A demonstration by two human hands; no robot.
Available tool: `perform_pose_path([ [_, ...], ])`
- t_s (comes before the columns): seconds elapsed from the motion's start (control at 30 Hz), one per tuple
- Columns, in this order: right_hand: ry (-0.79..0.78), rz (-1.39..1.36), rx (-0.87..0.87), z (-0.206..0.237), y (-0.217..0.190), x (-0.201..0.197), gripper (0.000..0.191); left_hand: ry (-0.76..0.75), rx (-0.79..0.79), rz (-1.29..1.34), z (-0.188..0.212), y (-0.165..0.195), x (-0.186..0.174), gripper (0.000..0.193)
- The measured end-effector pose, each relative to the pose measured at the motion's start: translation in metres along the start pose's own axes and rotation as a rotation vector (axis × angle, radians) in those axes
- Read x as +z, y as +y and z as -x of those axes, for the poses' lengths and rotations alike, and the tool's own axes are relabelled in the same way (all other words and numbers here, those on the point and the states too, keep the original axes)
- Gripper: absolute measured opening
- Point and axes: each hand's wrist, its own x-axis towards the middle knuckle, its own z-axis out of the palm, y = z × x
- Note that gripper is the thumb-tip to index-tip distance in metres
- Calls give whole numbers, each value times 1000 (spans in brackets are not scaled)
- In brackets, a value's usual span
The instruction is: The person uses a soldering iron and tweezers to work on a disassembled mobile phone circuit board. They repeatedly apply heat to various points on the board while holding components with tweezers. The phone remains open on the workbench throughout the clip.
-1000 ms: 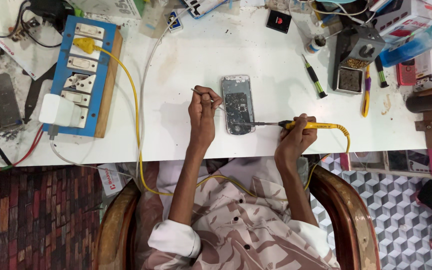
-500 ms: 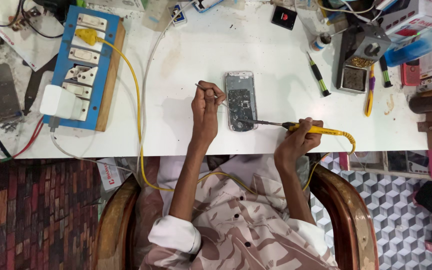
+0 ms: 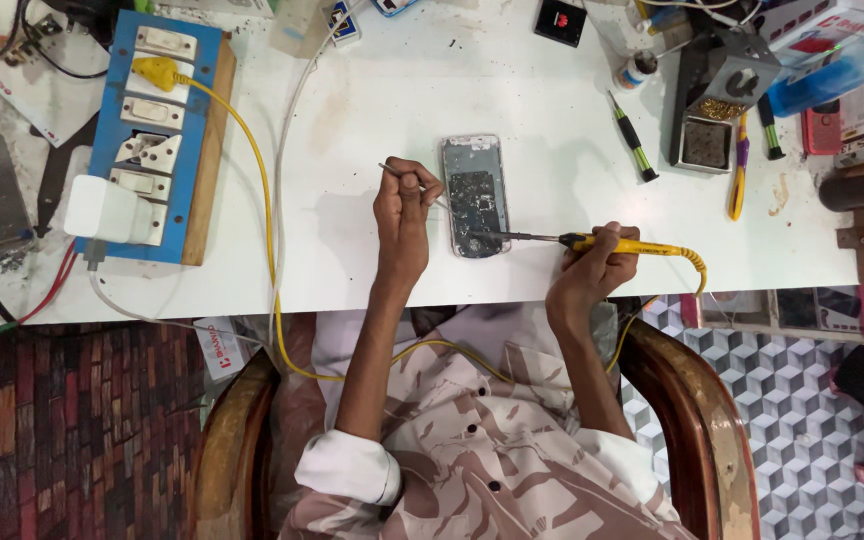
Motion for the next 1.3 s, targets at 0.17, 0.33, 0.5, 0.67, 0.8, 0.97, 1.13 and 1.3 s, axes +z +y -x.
perform_pose_path([
  [0.17,-30,27,-47,0,-2,0,27,-3,7,17,-1,-1,0,45],
  [0.33,-15,9,5,-1,0,1,29,-10,18,24,0,-1,0,45],
  [0.5,-32,-2,-1,2,-2,0,30,13,14,-63,1,1,-1,44],
  [0.67,-32,43,-21,5,-5,3,29,11,20,-24,0,0,-2,40],
  [0.8,-17,43,7,7,-8,5,29,11,30,-23,0,-1,-3,38],
  [0.97,-30,53,18,5,-10,6,29,21,19,-45,-1,-1,-3,38],
  [1.13,-52,36,20,3,-8,6,30,29,19,-43,0,1,-2,38],
  [1.3,-77,34,-21,1,-6,5,32,30,11,-52,-1,2,-2,37],
])
